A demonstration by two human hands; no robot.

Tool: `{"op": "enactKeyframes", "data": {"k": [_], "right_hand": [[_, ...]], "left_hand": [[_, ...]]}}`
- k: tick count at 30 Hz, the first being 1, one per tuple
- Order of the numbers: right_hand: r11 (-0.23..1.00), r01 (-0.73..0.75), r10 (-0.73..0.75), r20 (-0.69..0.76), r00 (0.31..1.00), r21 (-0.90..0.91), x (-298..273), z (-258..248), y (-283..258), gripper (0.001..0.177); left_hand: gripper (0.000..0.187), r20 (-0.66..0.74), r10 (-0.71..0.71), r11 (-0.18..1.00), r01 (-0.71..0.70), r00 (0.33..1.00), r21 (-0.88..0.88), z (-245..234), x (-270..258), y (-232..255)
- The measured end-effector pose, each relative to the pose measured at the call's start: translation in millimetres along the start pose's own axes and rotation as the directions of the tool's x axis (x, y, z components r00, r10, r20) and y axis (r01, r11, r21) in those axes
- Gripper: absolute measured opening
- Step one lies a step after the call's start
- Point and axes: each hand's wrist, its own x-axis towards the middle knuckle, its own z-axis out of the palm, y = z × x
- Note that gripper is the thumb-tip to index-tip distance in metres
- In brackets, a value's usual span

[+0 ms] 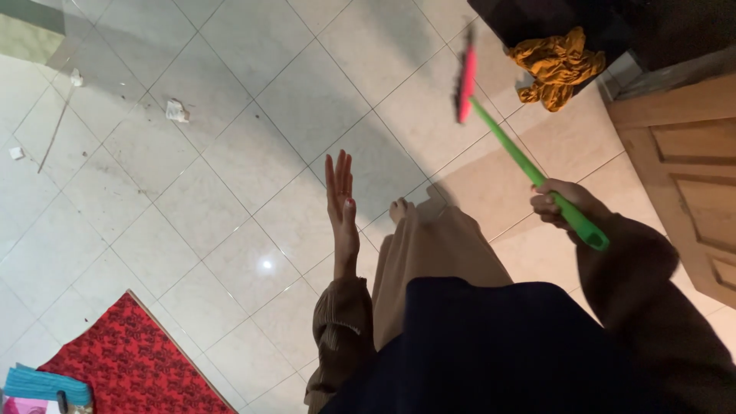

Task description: Sweeping a tiled floor with a broom and moving shipping packages.

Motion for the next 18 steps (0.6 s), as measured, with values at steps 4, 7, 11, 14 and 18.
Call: {"op": "enactKeyframes", "data": {"k": [4,7,11,14,18], "right_hand": [[0.991,-0.11,0.106,-0.056,0.993,-0.082,7.4,-40.6,14.3,0.015],[0.978,-0.197,0.185,-0.139,0.973,-0.073,29.7,-47.6,31.8,0.022],[0.974,-0.221,0.212,-0.134,0.968,-0.058,93.0,-54.7,56.4,0.019],[0.932,-0.298,0.29,-0.068,0.954,-0.208,148.0,-10.2,66.4,0.017],[0.924,-0.382,0.374,0.187,0.908,0.004,215.5,82.1,87.8,0.017]], "left_hand": [[0.096,-0.035,-0.012,1.0,0.012,0.999,0.004,-7.9,-6.7,1.6],[0.096,-0.068,-0.022,1.0,0.021,0.997,-0.009,-19.7,-12.8,4.9],[0.097,-0.106,-0.039,0.999,0.04,0.994,0.001,-41.4,-19.1,1.3],[0.098,-0.134,-0.038,0.999,0.041,0.99,0.019,-59.5,-20.9,-9.2],[0.099,-0.152,-0.037,0.999,0.039,0.988,0.01,-79.2,-16.5,-1.5]]}}
